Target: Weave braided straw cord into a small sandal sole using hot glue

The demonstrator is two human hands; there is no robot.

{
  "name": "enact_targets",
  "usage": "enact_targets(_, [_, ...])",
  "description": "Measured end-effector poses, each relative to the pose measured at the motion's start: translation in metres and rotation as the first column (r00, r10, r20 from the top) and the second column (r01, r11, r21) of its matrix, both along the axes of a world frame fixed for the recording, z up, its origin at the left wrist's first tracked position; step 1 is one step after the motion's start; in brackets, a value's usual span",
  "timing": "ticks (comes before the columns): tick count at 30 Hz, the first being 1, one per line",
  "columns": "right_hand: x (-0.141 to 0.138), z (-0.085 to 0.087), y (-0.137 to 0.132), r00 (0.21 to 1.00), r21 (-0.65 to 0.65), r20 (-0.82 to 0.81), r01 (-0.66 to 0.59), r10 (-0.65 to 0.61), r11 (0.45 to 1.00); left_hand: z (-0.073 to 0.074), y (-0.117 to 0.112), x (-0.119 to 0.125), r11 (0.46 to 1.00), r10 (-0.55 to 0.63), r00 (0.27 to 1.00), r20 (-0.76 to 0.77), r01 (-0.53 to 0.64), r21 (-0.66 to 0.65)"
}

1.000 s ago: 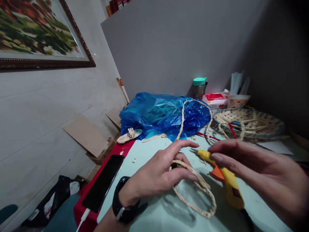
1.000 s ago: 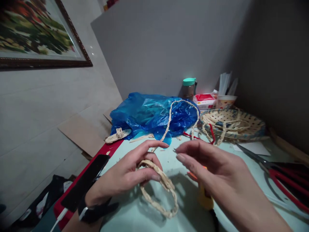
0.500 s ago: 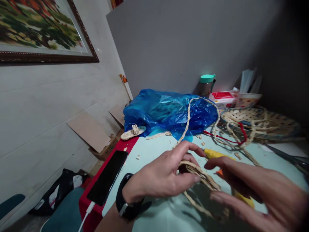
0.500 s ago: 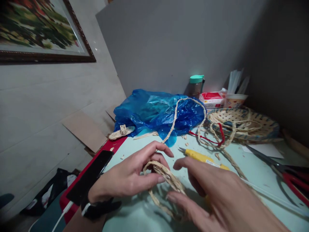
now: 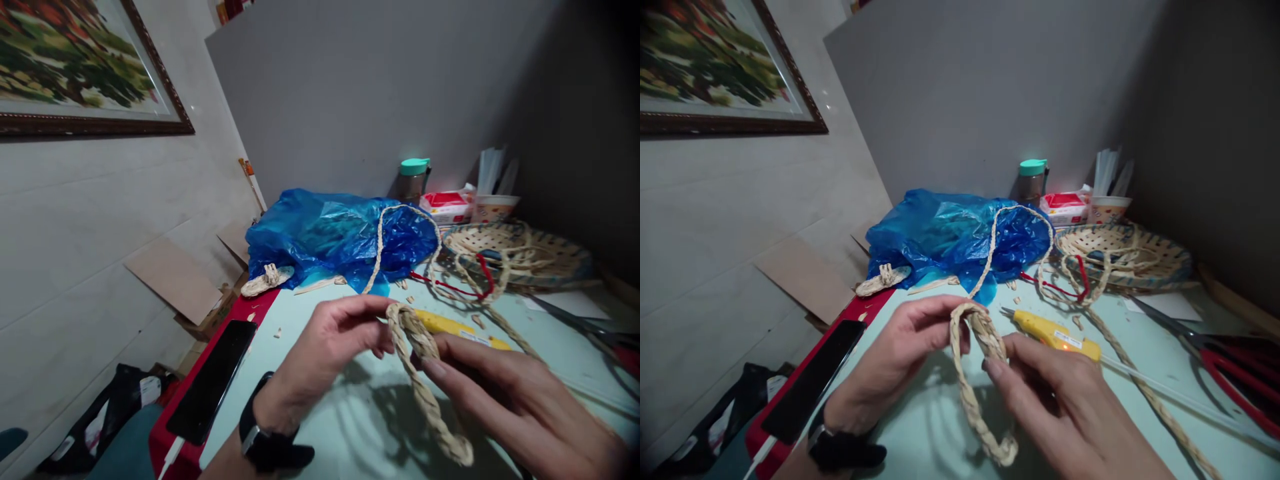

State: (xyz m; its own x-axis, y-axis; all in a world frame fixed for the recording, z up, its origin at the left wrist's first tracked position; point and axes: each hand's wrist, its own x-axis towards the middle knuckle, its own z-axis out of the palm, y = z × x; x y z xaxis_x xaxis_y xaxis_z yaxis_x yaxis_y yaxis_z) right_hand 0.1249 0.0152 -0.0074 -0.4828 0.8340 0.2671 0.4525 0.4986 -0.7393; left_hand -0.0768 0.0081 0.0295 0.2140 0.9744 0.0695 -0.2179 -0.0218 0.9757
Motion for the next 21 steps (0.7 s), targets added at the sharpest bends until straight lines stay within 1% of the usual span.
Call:
enact_targets(2, [0.001,-0.007,-0.001,0.999,0.021,-0.012,0.038,-0.037,0.999,-0.006,0.000,0.009,0.999,-0.030,0.998,0.051,0.031,-0.020])
enact_targets(5, [0.002,-0.014,-0.003,0.995,0.138,-0.027,0.095,-0.092,0.986,-0.013,-0.002,0.018,0.998,-0.011,0.991,0.133,0.018,-0.053])
enact_targets(7, [0.001,-0.012,-0.003,0.997,0.198,-0.054,0.069,-0.059,0.978,-0.015,-0.003,0.020,0.998,-0.004,0.990,0.144,0.012,-0.058])
enact_targets(9, [-0.002,-0.006,-0.002,0.997,0.160,-0.066,-0.034,0.045,0.987,-0.015,-0.005,0.020,0.999,0.032,0.995,0.094,-0.029,-0.029])
enact_targets(11, [-0.005,0.001,0.000,0.988,0.093,-0.073,-0.131,0.138,0.987,-0.013,-0.007,0.020,0.994,0.109,0.994,-0.012,-0.109,0.032])
enact_targets(13, [-0.007,0.002,0.002,0.982,0.031,-0.067,-0.176,0.178,0.984,-0.010,-0.009,0.021,0.977,0.193,0.974,-0.116,-0.181,0.109])
enact_targets(15, [-0.006,-0.001,0.003,0.984,-0.007,-0.033,-0.176,0.176,0.984,-0.009,-0.010,0.022,0.962,0.241,0.954,-0.179,-0.210,0.177])
enact_targets(16, [-0.004,-0.004,0.004,0.989,-0.002,-0.010,-0.146,0.146,0.989,-0.008,-0.010,0.023,0.954,0.259,0.946,-0.194,-0.220,0.202])
enact_targets(18, [0.001,-0.008,0.005,0.999,0.072,0.020,-0.039,0.037,0.997,-0.008,-0.010,0.023,0.942,0.291,0.935,-0.202,-0.244,0.230])
enact_targets(20, [0.005,-0.010,0.006,0.995,0.169,-0.002,0.094,-0.095,0.981,-0.008,-0.008,0.023,0.936,0.317,0.929,-0.192,-0.273,0.224])
enact_targets(21, [0.006,-0.008,0.006,0.989,0.196,-0.026,0.148,-0.146,0.969,-0.007,-0.007,0.022,0.935,0.326,0.928,-0.182,-0.288,0.207])
